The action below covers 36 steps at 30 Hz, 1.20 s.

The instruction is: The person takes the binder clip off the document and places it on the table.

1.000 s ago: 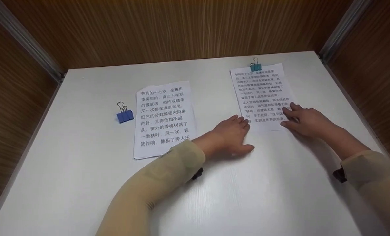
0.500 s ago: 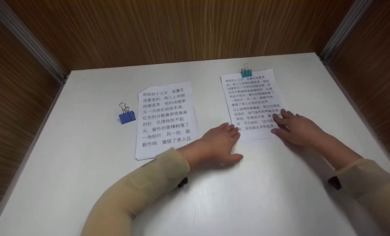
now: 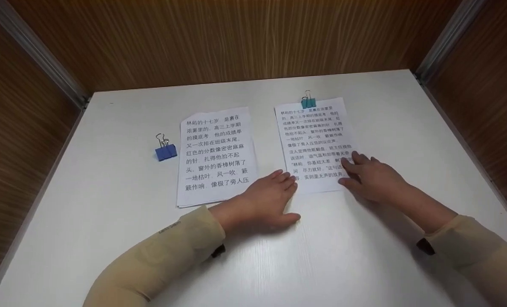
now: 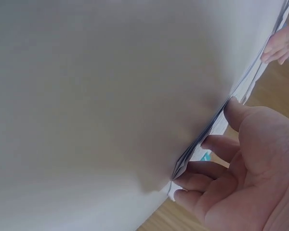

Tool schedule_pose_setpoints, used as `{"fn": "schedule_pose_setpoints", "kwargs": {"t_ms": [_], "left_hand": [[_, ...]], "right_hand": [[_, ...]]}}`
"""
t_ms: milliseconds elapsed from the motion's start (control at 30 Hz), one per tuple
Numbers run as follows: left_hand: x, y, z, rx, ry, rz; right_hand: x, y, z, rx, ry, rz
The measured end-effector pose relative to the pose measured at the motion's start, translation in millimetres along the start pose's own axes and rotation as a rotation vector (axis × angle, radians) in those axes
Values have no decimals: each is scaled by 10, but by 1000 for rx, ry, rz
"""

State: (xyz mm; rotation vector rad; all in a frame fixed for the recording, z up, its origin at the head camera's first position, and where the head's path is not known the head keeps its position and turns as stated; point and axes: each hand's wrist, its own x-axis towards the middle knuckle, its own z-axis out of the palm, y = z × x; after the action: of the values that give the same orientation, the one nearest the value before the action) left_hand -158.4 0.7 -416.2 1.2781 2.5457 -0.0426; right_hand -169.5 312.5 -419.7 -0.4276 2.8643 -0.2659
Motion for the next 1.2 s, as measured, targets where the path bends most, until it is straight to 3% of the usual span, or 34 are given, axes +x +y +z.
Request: {"fn": "schedule_pose_setpoints", "kwargs": {"t_ms": [600,1200], "left_hand": [[-479,45,151,-33,45,17],[-709,87,255,-13,59,33]], "right_hand": [[-201,-373,163,52,79,-37],[-371,-600,253,21,142,-90]]}}
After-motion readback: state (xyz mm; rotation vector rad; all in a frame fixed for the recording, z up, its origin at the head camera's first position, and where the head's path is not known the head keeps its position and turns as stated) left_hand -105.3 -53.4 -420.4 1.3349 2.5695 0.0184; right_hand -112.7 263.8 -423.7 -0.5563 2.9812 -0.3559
